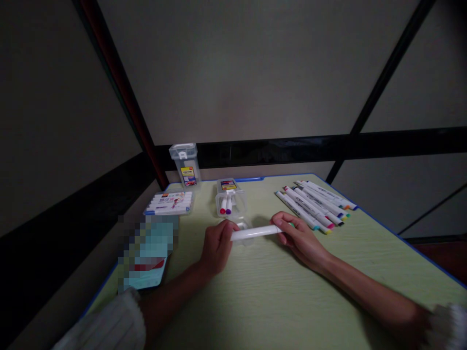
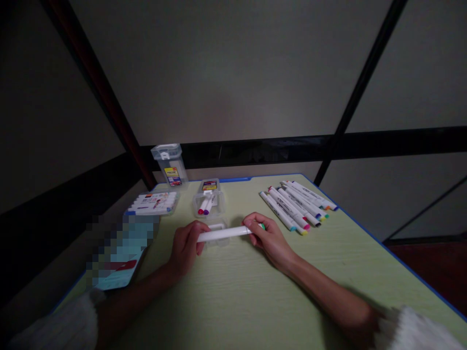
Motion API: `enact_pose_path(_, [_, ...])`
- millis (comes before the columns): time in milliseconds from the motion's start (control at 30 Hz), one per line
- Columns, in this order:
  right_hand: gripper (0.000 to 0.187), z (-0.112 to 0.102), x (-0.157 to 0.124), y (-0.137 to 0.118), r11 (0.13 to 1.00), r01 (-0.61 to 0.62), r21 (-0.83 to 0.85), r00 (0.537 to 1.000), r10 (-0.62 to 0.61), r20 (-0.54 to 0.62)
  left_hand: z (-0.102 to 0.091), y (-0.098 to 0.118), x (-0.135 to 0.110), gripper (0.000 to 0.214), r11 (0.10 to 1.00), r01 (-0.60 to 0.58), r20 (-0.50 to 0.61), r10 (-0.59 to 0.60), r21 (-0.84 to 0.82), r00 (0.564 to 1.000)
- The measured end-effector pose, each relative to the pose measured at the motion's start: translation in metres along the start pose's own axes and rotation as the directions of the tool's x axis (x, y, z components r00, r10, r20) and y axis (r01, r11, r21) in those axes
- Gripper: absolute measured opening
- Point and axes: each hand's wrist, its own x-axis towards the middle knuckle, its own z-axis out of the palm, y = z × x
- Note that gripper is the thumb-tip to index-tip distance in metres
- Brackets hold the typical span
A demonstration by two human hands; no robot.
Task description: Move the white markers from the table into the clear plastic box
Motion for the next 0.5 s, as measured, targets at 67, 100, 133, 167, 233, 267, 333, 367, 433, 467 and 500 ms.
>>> enact_pose_path(67, [0.028, -0.0003, 0.0001, 0.0003, 1.0, 0.006, 0.008, 1.0, -0.006, -0.001, 0.0002, 0.0001, 0.0, 0.045, 1.0, 0.017, 0.003, -0.017, -0.014, 1.0])
enact_pose_path(100, [0.028, -0.0005, 0.0001, 0.0002, 1.0, 0.006, 0.01, 1.0, -0.006, -0.001, 0.0003, 0.0001, -0.0001, 0.045, 0.999, 0.026, 0.005, -0.026, -0.022, 1.0])
enact_pose_path(133, [0.028, -0.0006, 0.0, -0.0001, 1.0, 0.005, 0.014, 1.0, -0.005, 0.0, 0.0004, 0.0, -0.0001, 0.045, 0.999, 0.034, 0.007, -0.034, -0.029, 0.999])
enact_pose_path(167, [0.028, -0.0007, -0.0001, -0.0005, 1.0, 0.004, 0.019, 1.0, -0.004, 0.002, 0.0006, -0.0001, -0.0002, 0.045, 0.999, 0.038, 0.008, -0.038, -0.033, 0.999])
enact_pose_path(233, [0.027, -0.0008, -0.0004, -0.0015, 0.999, 0.003, 0.035, 1.0, -0.004, 0.01, 0.0008, -0.0008, -0.0003, 0.045, 0.998, 0.043, 0.01, -0.042, -0.038, 0.999])
enact_pose_path(267, [0.026, -0.0009, -0.0004, -0.0018, 0.999, 0.004, 0.044, 1.0, -0.004, 0.014, 0.0009, -0.0013, -0.0004, 0.045, 0.998, 0.044, 0.012, -0.043, -0.041, 0.999])
enact_pose_path(333, [0.024, -0.0011, -0.0003, -0.0019, 0.998, 0.003, 0.065, 1.0, -0.005, 0.025, 0.0011, -0.0026, -0.0004, 0.044, 0.998, 0.048, 0.016, -0.048, -0.05, 0.999])
enact_pose_path(367, [0.022, -0.0012, -0.0001, -0.0015, 0.997, -0.001, 0.074, 0.999, -0.002, 0.034, 0.0012, -0.0032, -0.0004, 0.044, 0.997, 0.052, 0.016, -0.051, -0.052, 0.999])
enact_pose_path(433, [0.02, -0.0018, 0.0006, 0.0001, 0.996, -0.007, 0.089, 0.998, 0.003, 0.055, 0.0012, -0.0039, -0.0003, 0.043, 0.997, 0.054, 0.014, -0.054, -0.047, 0.998])
enact_pose_path(467, [0.019, -0.0021, 0.0009, 0.0012, 0.996, -0.009, 0.091, 0.998, 0.003, 0.063, 0.0012, -0.0038, -0.0002, 0.042, 0.998, 0.05, 0.013, -0.049, -0.032, 0.999])
enact_pose_path(500, [0.018, -0.0023, 0.0013, 0.0024, 0.996, -0.011, 0.09, 0.998, 0.005, 0.068, 0.0011, -0.0034, 0.0, 0.04, 0.999, 0.039, 0.011, -0.039, -0.01, 0.999])
